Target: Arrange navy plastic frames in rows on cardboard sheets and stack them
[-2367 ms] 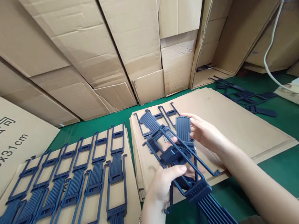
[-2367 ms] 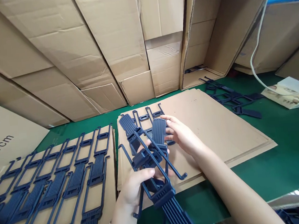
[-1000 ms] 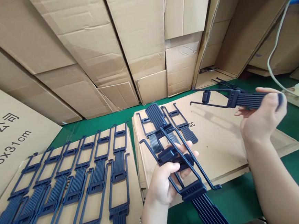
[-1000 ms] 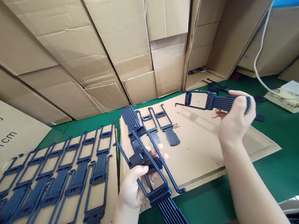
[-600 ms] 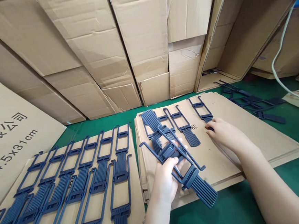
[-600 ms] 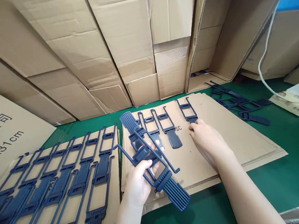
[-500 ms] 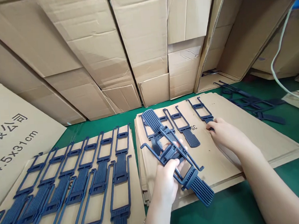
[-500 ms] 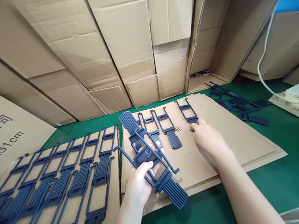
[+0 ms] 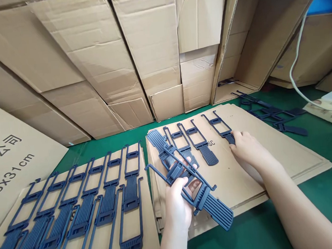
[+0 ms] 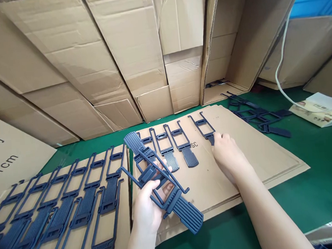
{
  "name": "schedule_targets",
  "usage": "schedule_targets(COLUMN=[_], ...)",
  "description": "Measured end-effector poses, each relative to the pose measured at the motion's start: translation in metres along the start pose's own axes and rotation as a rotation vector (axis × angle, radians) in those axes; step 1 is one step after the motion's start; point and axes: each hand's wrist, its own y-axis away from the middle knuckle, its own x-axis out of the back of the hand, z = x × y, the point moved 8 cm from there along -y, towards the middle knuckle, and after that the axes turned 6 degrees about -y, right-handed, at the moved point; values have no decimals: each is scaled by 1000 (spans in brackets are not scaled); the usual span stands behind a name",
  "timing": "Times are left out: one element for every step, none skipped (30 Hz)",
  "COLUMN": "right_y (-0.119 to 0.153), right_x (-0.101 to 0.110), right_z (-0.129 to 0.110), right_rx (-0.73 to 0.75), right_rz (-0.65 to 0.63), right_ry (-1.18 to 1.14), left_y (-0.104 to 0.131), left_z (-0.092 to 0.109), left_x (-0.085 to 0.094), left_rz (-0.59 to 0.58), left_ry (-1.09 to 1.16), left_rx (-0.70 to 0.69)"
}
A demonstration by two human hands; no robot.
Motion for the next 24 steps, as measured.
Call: schedule_targets(right_y=[-1, -1, -1, 0, 2, 4, 7, 9, 12, 15, 17, 19, 20, 22, 23, 23, 24, 24, 24, 23, 23, 22, 22, 22], right_x=[-2, -4, -4, -4, -3, -2, -1, 1, 2, 3, 4, 5, 5, 6, 7, 7, 8, 9, 9, 10, 12, 16, 23, 31], right_z=[1, 2, 1, 0, -2, -4, -7, -11, -16, -20, -24, -27, -30, -32, -33, -34, -35, -36, -37, -39, -41, -44, -48, -51], right_rx=[12, 24, 32, 33, 24, 14, 4, -1, -5, -7, -6, -2, -1, 0, 0, 4, 8, 13, 18, 25, 38, 56, 83, 109], right_rz=[-22, -43, -60, -75, -87, -100, -115, -132, -149, -161, -168, -174, -177, -177, -175, -175, -175, -173, -171, -166, -148, -107, -44, 28], right_ry=[12, 23, 31, 36, 38, 36, 33, 32, 33, 33, 30, 24, 16, 5, -8, -20, -32, -45, -59, -73, -93, -125, -184, -280], left_y=[0, 0, 0, 0, 0, 0, 0, 0, 0, 0, 0, 0, 0, 0, 0, 0, 0, 0, 0, 0, -1, -1, -1, 1], left_z=[0, 0, 1, 2, 2, 2, 2, 1, 1, 1, 1, 0, 1, 1, 1, 0, 0, 0, 0, 0, 0, -1, -3, -6], left_x=[0, 0, 0, 0, 0, 0, 0, 0, 0, 0, 0, 0, -1, -1, -1, -2, -2, -2, -2, -3, -4, -6, -10, -15], left_rz=[7, 11, 15, 19, 22, 27, 32, 34, 34, 33, 33, 36, 36, 37, 38, 39, 38, 32, 20, -3, -44, -109, -199, -306], left_ry=[0, 1, 2, 4, 7, 9, 12, 15, 16, 16, 14, 12, 12, 11, 11, 9, 7, 7, 5, 0, -8, -18, -29, -39], left_rx=[6, 6, 1, -4, -8, -8, -2, 5, 9, 12, 13, 15, 17, 18, 20, 25, 28, 27, 21, 22, 27, 38, 62, 102])
